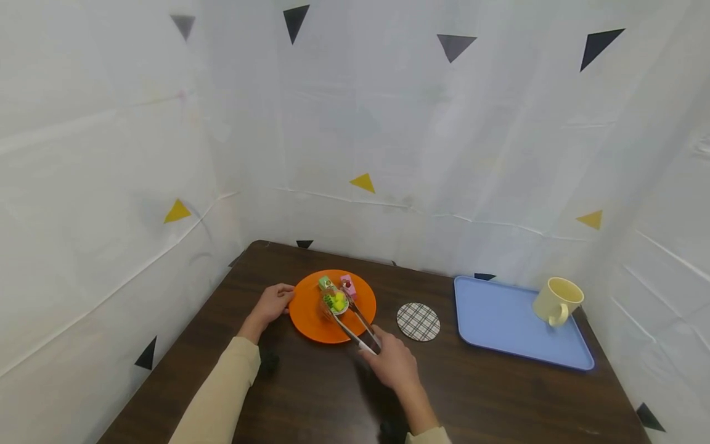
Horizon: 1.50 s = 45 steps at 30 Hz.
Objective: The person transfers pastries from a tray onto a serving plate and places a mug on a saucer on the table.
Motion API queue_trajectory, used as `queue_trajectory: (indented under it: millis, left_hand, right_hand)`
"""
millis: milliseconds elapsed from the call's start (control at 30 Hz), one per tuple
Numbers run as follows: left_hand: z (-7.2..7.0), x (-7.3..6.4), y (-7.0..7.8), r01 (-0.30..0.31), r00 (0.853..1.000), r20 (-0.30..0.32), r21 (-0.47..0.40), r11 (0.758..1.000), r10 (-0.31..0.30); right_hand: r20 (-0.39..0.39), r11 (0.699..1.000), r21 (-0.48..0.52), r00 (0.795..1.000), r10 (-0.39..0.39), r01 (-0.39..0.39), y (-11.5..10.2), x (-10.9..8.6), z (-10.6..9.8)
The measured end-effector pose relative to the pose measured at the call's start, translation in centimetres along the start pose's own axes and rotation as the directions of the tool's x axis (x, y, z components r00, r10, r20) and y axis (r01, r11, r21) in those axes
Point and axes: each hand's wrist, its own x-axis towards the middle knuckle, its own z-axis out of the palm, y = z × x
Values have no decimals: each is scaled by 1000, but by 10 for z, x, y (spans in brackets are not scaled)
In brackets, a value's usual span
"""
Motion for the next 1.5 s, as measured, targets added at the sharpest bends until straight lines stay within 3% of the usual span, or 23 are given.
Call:
queue_trajectory:
  millis: [967,1500]
  left_hand:
    - [2,-5,1,-12,1000,-21,18,1000,12]
    - [6,1,-2,20,999,-51,19,1000,-19]
  right_hand:
    - [14,999,23,999,44,-45,13,-13,-4]
    - [22,997,39,998,65,-66,20,-27,-12]
